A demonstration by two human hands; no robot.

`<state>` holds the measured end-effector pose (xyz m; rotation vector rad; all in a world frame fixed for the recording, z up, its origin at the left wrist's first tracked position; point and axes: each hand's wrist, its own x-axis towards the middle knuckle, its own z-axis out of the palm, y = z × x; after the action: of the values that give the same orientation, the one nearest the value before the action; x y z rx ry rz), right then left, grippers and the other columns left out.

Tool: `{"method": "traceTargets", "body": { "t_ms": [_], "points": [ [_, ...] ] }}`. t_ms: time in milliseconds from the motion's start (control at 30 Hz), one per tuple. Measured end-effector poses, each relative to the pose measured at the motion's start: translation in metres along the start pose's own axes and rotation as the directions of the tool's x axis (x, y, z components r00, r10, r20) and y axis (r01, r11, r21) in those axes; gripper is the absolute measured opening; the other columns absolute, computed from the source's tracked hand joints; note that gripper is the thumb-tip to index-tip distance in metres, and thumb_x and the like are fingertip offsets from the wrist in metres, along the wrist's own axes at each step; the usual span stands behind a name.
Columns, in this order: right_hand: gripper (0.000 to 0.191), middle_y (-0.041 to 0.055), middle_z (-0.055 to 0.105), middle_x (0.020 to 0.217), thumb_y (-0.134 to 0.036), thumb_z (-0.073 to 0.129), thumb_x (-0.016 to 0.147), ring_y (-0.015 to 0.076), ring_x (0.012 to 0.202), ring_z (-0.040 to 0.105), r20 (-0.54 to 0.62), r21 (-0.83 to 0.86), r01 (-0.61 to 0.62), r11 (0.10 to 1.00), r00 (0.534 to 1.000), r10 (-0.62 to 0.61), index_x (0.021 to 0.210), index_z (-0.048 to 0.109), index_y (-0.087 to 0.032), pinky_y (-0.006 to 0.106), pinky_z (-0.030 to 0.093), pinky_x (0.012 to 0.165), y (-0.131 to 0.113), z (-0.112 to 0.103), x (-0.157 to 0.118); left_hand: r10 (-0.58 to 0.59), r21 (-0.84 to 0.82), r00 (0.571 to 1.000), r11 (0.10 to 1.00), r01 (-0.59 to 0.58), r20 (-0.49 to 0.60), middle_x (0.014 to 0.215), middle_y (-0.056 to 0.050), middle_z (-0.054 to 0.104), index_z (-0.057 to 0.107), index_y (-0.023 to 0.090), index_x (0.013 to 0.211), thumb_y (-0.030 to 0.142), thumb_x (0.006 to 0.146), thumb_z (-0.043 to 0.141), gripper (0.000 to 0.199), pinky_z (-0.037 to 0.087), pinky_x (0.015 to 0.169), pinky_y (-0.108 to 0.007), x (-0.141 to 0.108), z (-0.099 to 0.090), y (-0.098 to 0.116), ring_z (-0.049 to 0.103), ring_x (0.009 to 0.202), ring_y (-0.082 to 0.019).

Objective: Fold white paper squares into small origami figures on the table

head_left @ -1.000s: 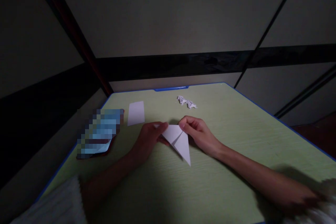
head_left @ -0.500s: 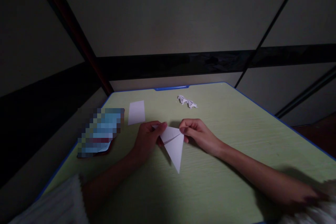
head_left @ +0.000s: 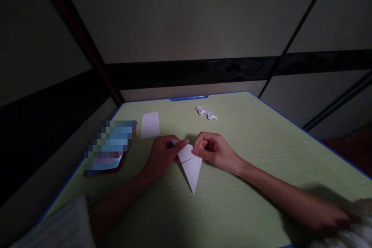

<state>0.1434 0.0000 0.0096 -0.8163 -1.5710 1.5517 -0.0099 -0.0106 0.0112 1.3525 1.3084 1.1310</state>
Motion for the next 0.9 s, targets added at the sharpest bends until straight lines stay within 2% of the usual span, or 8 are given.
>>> {"method": "traceTargets", "body": {
  "t_ms": [167,333,367,467,567,733,800,900],
  "points": [
    [0.020,-0.0073,0.042,0.046,-0.019,0.068,0.059,0.0029,0.040,0.033,0.023,0.052,0.002,0.999,1.000,-0.003,0.060,0.048,-0.013,0.018,0.023,0.040,-0.0024,-0.0006,-0.0002,0.050,-0.021,0.997,0.998,-0.052,-0.065,0.030,0.006,0.046,0.049,0.014,0.042,0.030,0.069,0.054,0.032,0.029,0.034,-0.016,0.0006,-0.0019,-0.0014,0.040,0.030,-0.005],
    [0.020,-0.0071,0.044,0.045,-0.021,0.068,0.059,0.0026,0.039,0.035,-0.029,0.097,0.027,0.995,0.999,-0.024,0.060,0.049,-0.013,0.017,0.025,0.038,-0.0008,-0.0028,0.0008,0.039,-0.171,0.963,0.981,-0.087,-0.266,0.037,0.005,0.050,0.051,0.014,0.050,0.033,0.072,0.051,0.029,0.032,0.036,-0.016,0.0061,-0.0076,-0.0043,0.042,0.034,-0.005],
    [0.020,-0.0065,0.045,0.046,-0.021,0.068,0.059,0.0027,0.039,0.036,-0.057,0.100,0.039,0.994,0.998,-0.033,0.060,0.050,-0.013,0.017,0.026,0.038,-0.0004,-0.0032,0.0012,0.023,-0.211,0.963,0.974,-0.082,-0.270,0.039,0.004,0.051,0.052,0.014,0.053,0.035,0.073,0.049,0.030,0.033,0.037,-0.016,0.0070,-0.0085,-0.0049,0.044,0.035,-0.006],
    [0.019,-0.0051,0.049,0.049,-0.023,0.067,0.059,0.0031,0.041,0.038,-0.118,0.094,0.077,0.993,0.991,-0.065,0.061,0.051,-0.013,0.017,0.028,0.039,0.0004,-0.0036,0.0024,0.017,-0.255,0.985,0.965,-0.062,-0.173,0.045,0.002,0.054,0.054,0.013,0.057,0.042,0.075,0.043,0.036,0.035,0.037,-0.018,0.0077,-0.0082,-0.0056,0.048,0.040,-0.008],
    [0.018,-0.0050,0.049,0.049,-0.023,0.067,0.060,0.0034,0.042,0.039,-0.122,0.088,0.079,0.993,0.990,-0.068,0.062,0.052,-0.013,0.018,0.028,0.040,0.0003,-0.0031,0.0026,0.068,-0.159,0.994,0.984,-0.081,-0.084,0.046,0.003,0.052,0.053,0.013,0.055,0.039,0.070,0.050,0.030,0.034,0.037,-0.017,0.0062,-0.0046,-0.0050,0.047,0.040,-0.007],
    [0.017,-0.0055,0.047,0.049,-0.022,0.066,0.061,0.0028,0.042,0.037,-0.085,0.077,0.052,0.996,0.995,-0.045,0.062,0.052,-0.013,0.018,0.025,0.040,0.0010,-0.0020,0.0023,0.105,-0.044,0.989,0.993,-0.110,-0.102,0.040,0.008,0.046,0.046,0.015,0.050,0.021,0.059,0.062,0.019,0.032,0.036,-0.014,0.0027,-0.0015,-0.0034,0.040,0.036,-0.004],
    [0.016,-0.0052,0.048,0.050,-0.022,0.065,0.062,0.0033,0.043,0.039,-0.095,0.088,0.065,0.994,0.994,-0.057,0.065,0.052,-0.013,0.018,0.026,0.041,0.0022,-0.0024,0.0028,0.138,-0.026,0.986,0.990,-0.141,-0.097,0.044,0.008,0.048,0.049,0.015,0.055,0.018,0.060,0.061,0.014,0.033,0.037,-0.014,0.0010,-0.0019,-0.0033,0.041,0.037,-0.004],
    [0.018,-0.0061,0.048,0.052,-0.018,0.064,0.062,0.0041,0.045,0.043,-0.173,0.128,0.107,0.986,0.981,-0.084,0.074,0.052,-0.015,0.017,0.030,0.042,0.0048,-0.0040,0.0043,0.199,0.048,0.978,0.979,-0.197,-0.057,0.055,0.005,0.054,0.055,0.015,0.069,0.017,0.060,0.061,0.011,0.035,0.038,-0.015,-0.0020,-0.0020,-0.0033,0.046,0.041,-0.005]
  ]
}}
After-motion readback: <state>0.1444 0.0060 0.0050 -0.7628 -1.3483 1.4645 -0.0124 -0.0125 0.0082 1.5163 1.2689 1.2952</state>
